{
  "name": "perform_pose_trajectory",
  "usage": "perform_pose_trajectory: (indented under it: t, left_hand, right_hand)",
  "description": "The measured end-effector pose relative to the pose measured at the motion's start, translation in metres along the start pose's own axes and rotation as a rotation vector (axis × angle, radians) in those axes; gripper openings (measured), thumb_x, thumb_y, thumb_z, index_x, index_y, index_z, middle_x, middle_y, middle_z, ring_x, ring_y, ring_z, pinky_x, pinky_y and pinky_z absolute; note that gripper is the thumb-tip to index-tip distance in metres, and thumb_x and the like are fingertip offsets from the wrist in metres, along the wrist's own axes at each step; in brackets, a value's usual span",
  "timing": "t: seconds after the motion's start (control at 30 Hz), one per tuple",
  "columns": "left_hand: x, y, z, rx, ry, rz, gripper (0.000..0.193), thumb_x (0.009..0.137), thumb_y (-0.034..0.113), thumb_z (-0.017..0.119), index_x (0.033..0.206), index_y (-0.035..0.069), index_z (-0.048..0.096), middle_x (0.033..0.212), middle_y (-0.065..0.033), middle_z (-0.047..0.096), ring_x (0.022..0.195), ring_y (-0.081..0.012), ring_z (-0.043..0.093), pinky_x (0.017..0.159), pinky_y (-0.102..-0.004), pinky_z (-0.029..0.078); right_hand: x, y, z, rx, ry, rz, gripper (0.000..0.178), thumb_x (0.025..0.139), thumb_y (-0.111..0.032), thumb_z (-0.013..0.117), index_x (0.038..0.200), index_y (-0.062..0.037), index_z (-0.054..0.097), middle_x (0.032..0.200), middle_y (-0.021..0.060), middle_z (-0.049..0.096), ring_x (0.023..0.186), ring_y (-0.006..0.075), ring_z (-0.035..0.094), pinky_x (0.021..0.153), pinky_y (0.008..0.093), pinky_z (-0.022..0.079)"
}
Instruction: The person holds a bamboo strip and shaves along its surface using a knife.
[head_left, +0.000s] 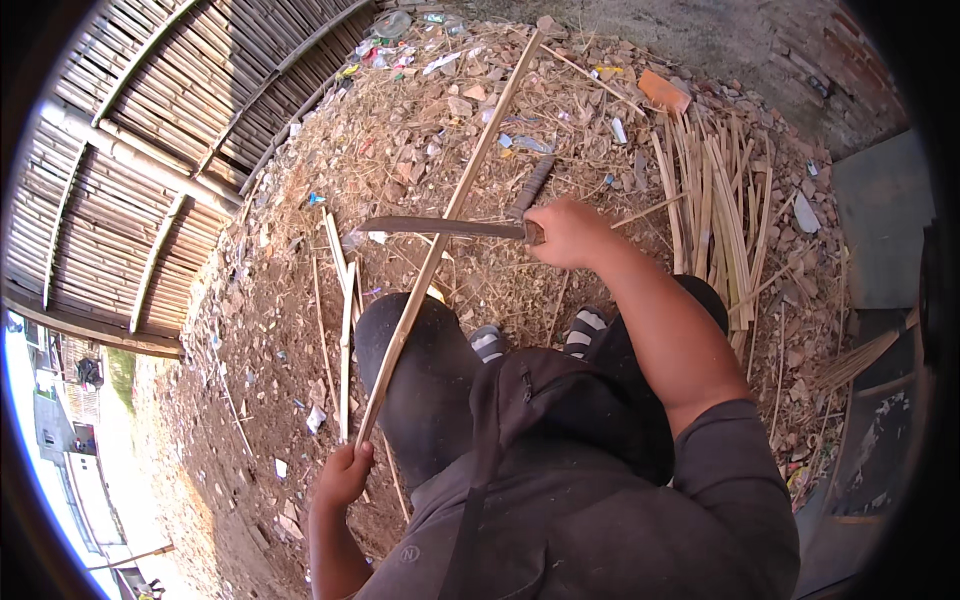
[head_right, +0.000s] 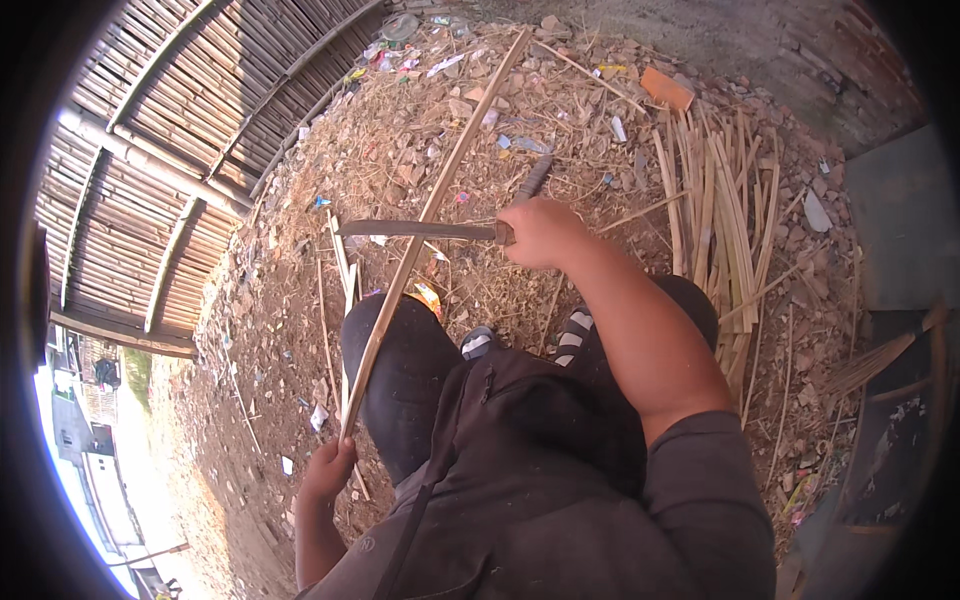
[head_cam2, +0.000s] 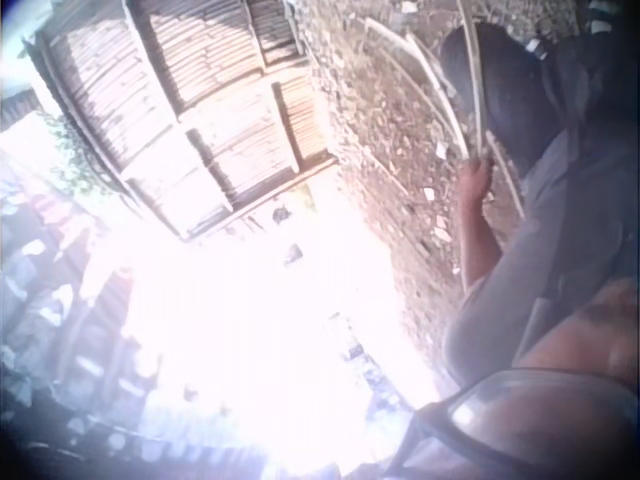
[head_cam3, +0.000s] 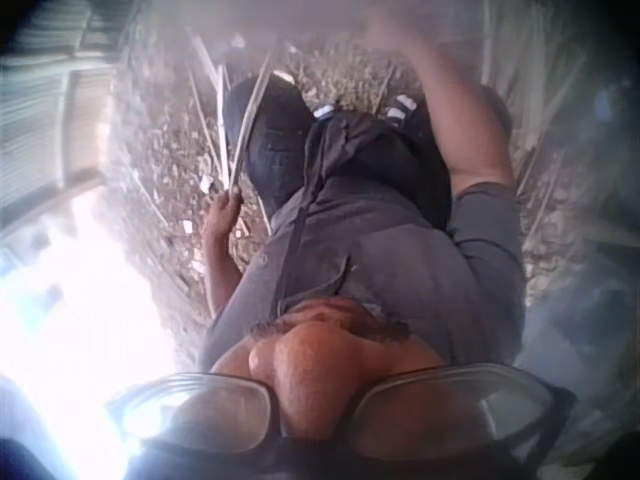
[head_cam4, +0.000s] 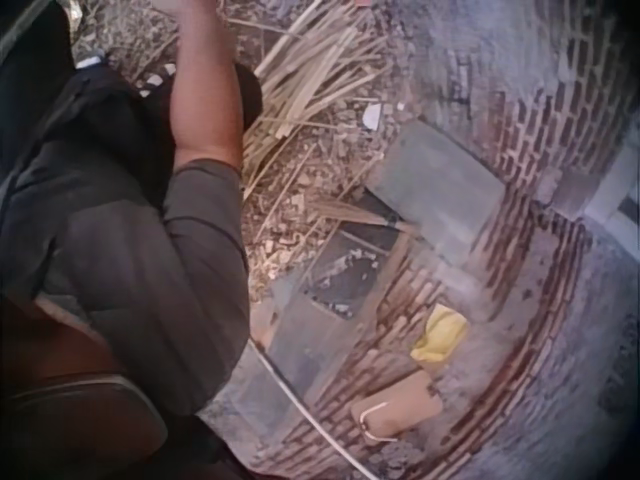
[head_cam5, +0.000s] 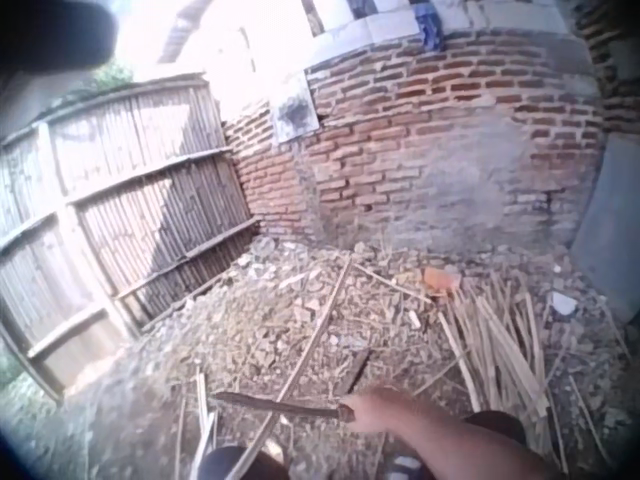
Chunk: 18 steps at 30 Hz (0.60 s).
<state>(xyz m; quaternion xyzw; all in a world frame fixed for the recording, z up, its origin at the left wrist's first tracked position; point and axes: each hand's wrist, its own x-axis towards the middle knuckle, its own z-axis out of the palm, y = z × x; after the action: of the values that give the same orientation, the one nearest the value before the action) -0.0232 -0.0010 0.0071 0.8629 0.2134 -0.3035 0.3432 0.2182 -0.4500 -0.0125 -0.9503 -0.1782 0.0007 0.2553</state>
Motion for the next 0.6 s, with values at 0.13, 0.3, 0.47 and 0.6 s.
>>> perform_pose_trajectory:
  t: [0.13,0.3,0.47,0.6]
  left_hand:
    - [-0.005,0.01,0.024,0.18,0.328,0.276,0.041,0.1,0.036,0.056,0.08,0.001,0.056,0.063,-0.0147,0.055,0.059,-0.0271,0.056,0.057,-0.0445,0.042]
    - [-0.006,0.026,0.043,0.318,0.448,0.311,0.033,0.099,0.03,0.057,0.083,0.001,0.055,0.068,-0.0228,0.06,0.067,-0.0457,0.06,0.06,-0.0513,0.044]
    - [0.004,0.026,0.049,0.401,0.542,0.382,0.031,0.098,0.028,0.058,0.081,0.002,0.055,0.069,-0.0234,0.061,0.067,-0.0465,0.061,0.06,-0.0541,0.045]
    - [0.003,0.029,0.044,0.415,0.534,0.376,0.031,0.098,0.029,0.057,0.082,0.003,0.056,0.069,-0.0227,0.062,0.067,-0.0466,0.061,0.059,-0.0556,0.045]
  right_hand:
    - [0.0,-0.025,0.011,-0.008,-0.088,-0.042,0.024,0.072,-0.023,0.069,0.094,-0.0128,0.068,0.085,0.0152,0.069,0.086,0.0355,0.068,0.075,0.0492,0.054]
    - [0.0,-0.042,0.015,-0.03,-0.113,-0.14,0.015,0.071,-0.024,0.068,0.081,-0.013,0.064,0.075,0.014,0.066,0.079,0.0365,0.067,0.069,0.05,0.052]
    - [0.012,0.007,0.023,0.159,-0.056,0.095,0.017,0.074,-0.024,0.068,0.086,-0.0122,0.067,0.083,0.0151,0.069,0.083,0.0354,0.068,0.073,0.049,0.053]
    - [0.009,-0.026,0.014,0.09,-0.131,0.07,0.019,0.074,-0.022,0.066,0.088,-0.0101,0.068,0.085,0.0161,0.069,0.085,0.0361,0.068,0.074,0.0485,0.054]
